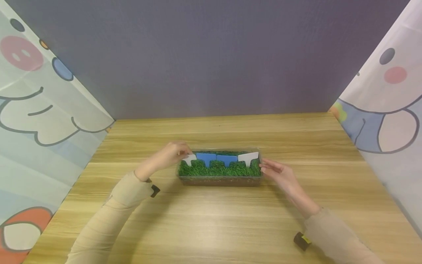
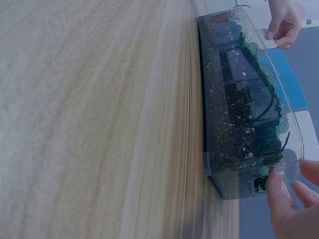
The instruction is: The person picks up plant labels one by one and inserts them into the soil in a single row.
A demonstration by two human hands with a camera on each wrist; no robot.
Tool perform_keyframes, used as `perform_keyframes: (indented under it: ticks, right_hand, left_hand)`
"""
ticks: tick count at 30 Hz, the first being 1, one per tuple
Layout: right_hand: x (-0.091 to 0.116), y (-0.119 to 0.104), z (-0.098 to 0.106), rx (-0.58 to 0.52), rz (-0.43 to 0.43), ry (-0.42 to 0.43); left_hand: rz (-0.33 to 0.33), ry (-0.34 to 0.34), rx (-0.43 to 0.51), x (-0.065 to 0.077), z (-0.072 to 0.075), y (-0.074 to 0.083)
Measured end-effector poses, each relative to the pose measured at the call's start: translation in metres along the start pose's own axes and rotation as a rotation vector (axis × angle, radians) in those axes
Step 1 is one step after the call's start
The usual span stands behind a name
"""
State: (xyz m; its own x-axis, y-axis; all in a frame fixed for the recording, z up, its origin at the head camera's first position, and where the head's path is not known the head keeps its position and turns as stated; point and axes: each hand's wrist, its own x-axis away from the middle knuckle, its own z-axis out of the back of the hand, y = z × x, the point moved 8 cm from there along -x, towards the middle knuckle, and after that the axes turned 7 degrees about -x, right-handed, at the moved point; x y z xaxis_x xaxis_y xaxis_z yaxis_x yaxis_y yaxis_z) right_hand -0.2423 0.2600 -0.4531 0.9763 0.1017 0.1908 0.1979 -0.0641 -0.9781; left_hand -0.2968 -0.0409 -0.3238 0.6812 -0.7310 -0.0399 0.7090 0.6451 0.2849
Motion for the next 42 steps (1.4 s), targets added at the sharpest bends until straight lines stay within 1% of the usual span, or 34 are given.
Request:
perform_keyframes:
  ticks: [6, 10, 13, 15, 19, 22, 24, 29, 31, 34, 37, 40, 42]
  right_hand:
    - [0.003, -0.004, -0.002, 0.024, -0.02, 0.015]
    - [0.012, -0.022, -0.013, 0.051, -0.017, 0.013]
    - [0.019, -0.037, -0.022, 0.048, 0.0, -0.002]
    - [0.022, -0.043, -0.025, 0.044, 0.001, -0.012]
    - [0.024, -0.045, -0.026, 0.057, -0.017, -0.016]
    - [0.024, -0.046, -0.026, 0.093, -0.019, -0.024]
    - [0.024, -0.046, -0.026, 0.131, -0.015, -0.035]
    - [0.026, -0.05, -0.023, 0.339, -0.008, -0.049]
    - [0.027, -0.052, -0.021, 0.421, 0.0, -0.048]
    - [0.028, -0.055, -0.02, 0.48, 0.031, -0.056]
    - [0.028, -0.057, -0.02, 0.538, 0.08, -0.058]
    - [0.028, -0.062, -0.021, 0.603, 0.184, -0.061]
    - [0.028, -0.065, -0.021, 0.651, 0.263, -0.052]
  left_hand:
    - [0.011, -0.006, 0.0, 0.001, 0.0, 0.0]
    - [0.018, -0.006, -0.01, 0.0, -0.001, 0.0]
    - [0.026, -0.012, -0.024, 0.0, -0.002, 0.0]
    - [0.035, -0.019, -0.028, 0.0, -0.002, 0.0]
    - [0.055, -0.025, -0.02, 0.001, -0.003, 0.0]
    - [0.065, -0.019, -0.009, 0.002, -0.004, -0.001]
    - [0.063, -0.002, -0.007, 0.003, -0.004, -0.002]
    - [0.036, 0.072, -0.037, 0.009, -0.001, -0.002]
    - [0.044, 0.097, -0.053, 0.014, 0.0, -0.003]
    - [0.057, 0.134, -0.07, 0.023, 0.001, -0.007]
    - [0.055, 0.177, -0.077, 0.032, 0.002, -0.008]
    - [0.042, 0.228, -0.093, 0.042, 0.004, -0.011]
    - [0.047, 0.259, -0.108, 0.048, 0.004, -0.013]
